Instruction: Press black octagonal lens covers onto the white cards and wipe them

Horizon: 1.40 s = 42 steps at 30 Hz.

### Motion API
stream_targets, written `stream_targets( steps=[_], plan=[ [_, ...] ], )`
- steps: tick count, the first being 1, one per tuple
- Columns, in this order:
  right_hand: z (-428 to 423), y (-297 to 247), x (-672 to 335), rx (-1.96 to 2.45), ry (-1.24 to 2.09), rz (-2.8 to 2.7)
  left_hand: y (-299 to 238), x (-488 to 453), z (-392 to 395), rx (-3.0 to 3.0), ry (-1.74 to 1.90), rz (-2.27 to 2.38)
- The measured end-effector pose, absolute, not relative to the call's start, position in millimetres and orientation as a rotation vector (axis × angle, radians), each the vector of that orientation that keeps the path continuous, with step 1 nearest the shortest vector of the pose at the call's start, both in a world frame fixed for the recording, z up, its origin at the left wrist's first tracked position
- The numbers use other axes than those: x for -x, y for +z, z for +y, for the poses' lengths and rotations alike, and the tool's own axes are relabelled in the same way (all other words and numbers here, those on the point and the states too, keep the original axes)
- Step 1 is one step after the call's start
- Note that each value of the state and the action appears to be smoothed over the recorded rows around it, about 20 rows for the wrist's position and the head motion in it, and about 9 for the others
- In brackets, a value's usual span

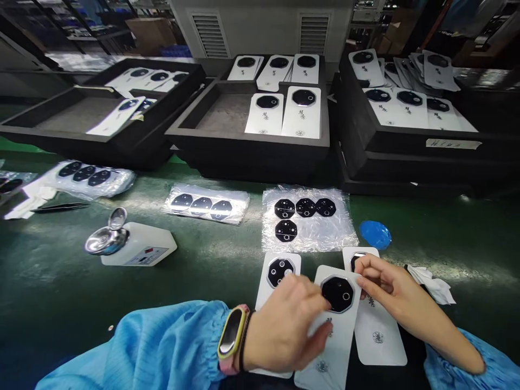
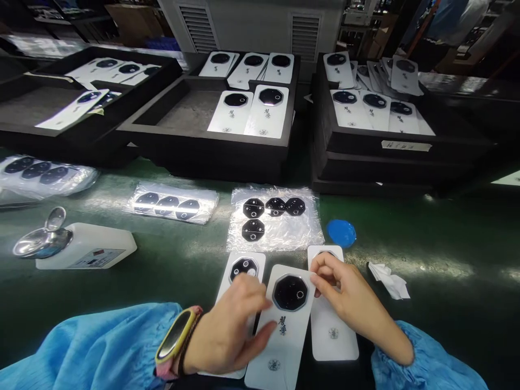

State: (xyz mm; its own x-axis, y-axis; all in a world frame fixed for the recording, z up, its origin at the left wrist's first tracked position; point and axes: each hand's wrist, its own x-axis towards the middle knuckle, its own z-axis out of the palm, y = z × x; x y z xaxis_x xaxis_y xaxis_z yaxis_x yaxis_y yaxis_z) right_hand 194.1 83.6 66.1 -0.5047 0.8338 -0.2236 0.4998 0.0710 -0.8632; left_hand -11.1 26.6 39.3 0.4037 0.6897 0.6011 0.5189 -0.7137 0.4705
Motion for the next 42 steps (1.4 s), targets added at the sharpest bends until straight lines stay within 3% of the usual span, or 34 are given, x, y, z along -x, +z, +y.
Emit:
stream_targets(
  steps=[6, 27, 35, 42],
  plan=[
    [80.5, 70.8, -194.2, 1.280, 1.457, -1.911, 54.4, 15.5, 45.2, -1.852, 0.966, 1.015],
    [62.2, 70.8, -188.8, 1.208, 1.419, -1.859, 51.4, 9.2, 32.4, -1.821, 1.058, 0.770],
    [65.3, 71.6, -186.9, 1.285, 1.651, -1.658, 58.1, 10.0, 35.0, -1.175, 0.802, 0.831],
    [70.1, 65.1, -190.7, 1.153, 1.833, -1.569, 60.6, 8.8, 34.0, -0.958, 0.808, 0.788]
  ],
)
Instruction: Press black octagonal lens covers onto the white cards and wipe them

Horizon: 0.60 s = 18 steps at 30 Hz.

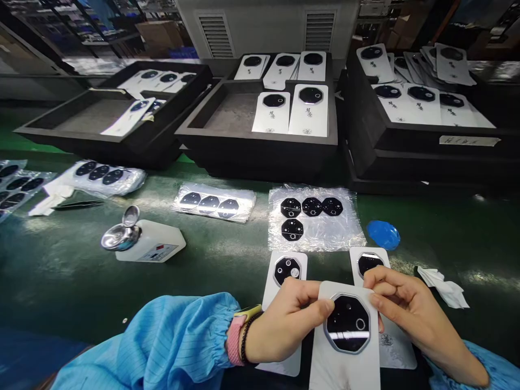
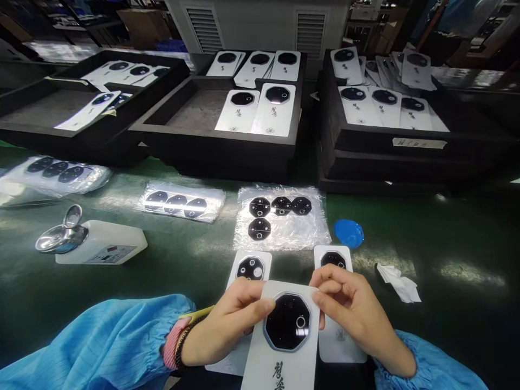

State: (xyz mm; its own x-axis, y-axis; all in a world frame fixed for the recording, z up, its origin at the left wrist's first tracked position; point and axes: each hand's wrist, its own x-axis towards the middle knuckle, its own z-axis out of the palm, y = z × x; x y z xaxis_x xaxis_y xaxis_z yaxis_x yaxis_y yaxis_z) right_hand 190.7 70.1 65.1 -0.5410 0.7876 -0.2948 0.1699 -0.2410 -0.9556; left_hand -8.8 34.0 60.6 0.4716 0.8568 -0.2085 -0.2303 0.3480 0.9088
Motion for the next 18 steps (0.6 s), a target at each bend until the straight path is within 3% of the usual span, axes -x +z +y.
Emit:
stream_targets(
  steps=[13, 18],
  plan=[
    [65.8, 61.8, -192.5, 1.018, 2.033, -1.335, 54.6, 6.3, 31.6, -0.902, 0.850, 0.770],
    [66.8, 63.9, -190.6, 0.958, 2.133, -1.510, 51.0, 5.3, 33.5, -0.934, 0.839, 0.882]
  ],
)
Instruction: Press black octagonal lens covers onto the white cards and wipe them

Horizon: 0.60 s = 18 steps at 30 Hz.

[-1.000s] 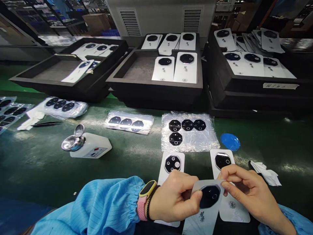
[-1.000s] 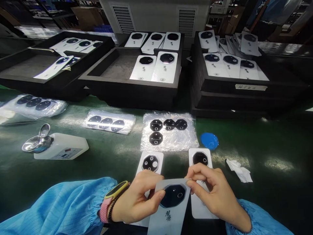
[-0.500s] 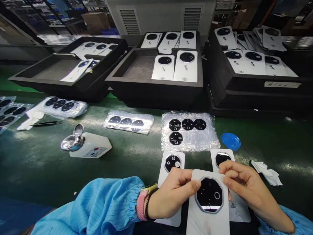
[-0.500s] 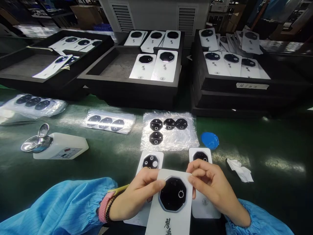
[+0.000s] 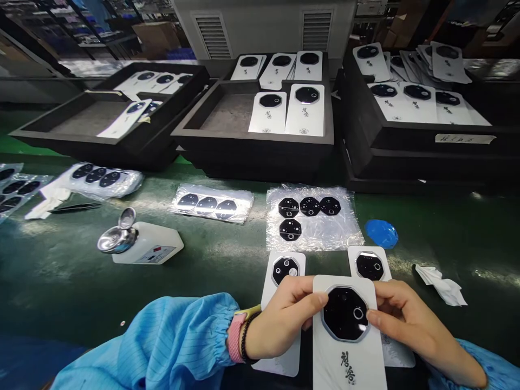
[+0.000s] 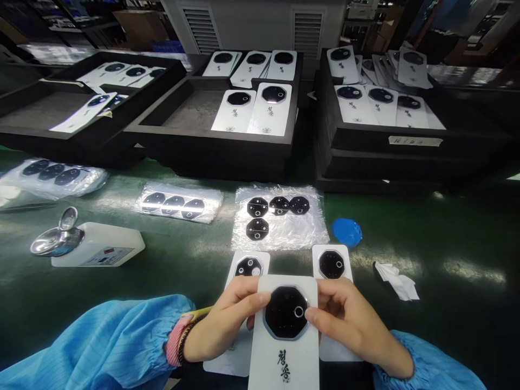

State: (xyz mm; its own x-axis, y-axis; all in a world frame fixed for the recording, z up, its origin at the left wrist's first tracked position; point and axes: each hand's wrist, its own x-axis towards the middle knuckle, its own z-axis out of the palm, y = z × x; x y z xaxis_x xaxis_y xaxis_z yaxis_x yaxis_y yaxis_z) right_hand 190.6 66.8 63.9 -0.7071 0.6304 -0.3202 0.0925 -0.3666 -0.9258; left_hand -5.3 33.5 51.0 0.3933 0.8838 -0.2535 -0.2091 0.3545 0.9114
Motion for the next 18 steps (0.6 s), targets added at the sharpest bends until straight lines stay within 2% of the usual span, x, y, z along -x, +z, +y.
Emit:
stream_targets(
  steps=[9, 18],
  plan=[
    [66.9, 60.8, -189.7, 1.093, 2.005, -1.618, 50.7, 5.4, 33.4, -0.929, 0.808, 0.887],
    [66.0, 55.5, -192.0, 1.114, 2.071, -1.591, 53.0, 6.6, 36.1, -0.961, 0.817, 0.895]
  ],
)
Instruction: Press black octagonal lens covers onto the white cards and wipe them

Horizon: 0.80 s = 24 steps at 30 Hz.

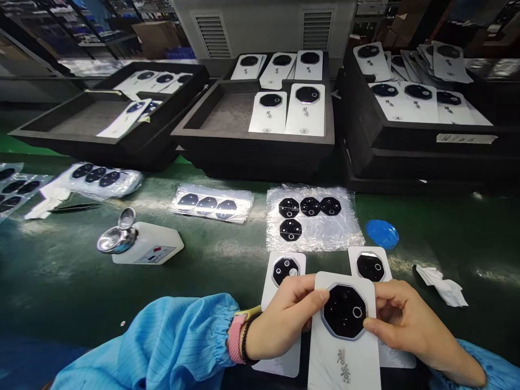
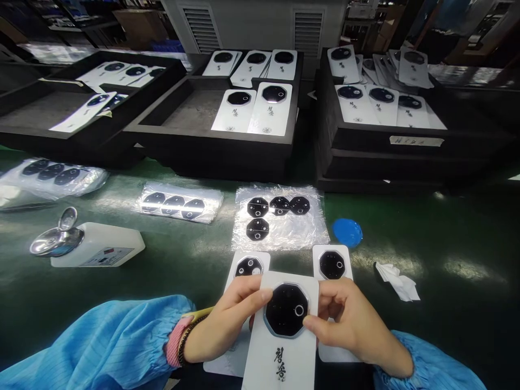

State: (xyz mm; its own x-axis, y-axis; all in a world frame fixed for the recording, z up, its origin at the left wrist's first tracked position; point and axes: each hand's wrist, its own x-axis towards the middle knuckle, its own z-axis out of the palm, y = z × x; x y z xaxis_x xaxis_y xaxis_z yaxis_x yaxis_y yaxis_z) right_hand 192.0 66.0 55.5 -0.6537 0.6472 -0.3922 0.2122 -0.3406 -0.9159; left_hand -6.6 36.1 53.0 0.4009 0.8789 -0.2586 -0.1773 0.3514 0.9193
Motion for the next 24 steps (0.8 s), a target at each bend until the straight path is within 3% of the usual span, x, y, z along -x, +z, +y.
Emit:
stream_targets(
  steps=[10, 15, 20, 24],
  plan=[
    [65.4, 53.4, -193.4, 1.221, 2.020, -1.527, 53.6, 9.3, 32.4, -1.211, 0.744, 0.896],
    [75.9, 57.7, -189.8, 1.317, 2.104, -1.492, 58.1, 19.9, 39.3, -1.215, 0.403, 1.046],
    [84.9, 56.8, -185.1, 1.471, 1.896, -1.658, 60.1, 32.2, 31.1, -1.805, 0.232, 1.268],
    [87.4, 53.7, -185.0, 1.569, 1.535, -1.871, 31.7, 25.9, 12.8, -2.467, 0.490, 0.883]
  ],
)
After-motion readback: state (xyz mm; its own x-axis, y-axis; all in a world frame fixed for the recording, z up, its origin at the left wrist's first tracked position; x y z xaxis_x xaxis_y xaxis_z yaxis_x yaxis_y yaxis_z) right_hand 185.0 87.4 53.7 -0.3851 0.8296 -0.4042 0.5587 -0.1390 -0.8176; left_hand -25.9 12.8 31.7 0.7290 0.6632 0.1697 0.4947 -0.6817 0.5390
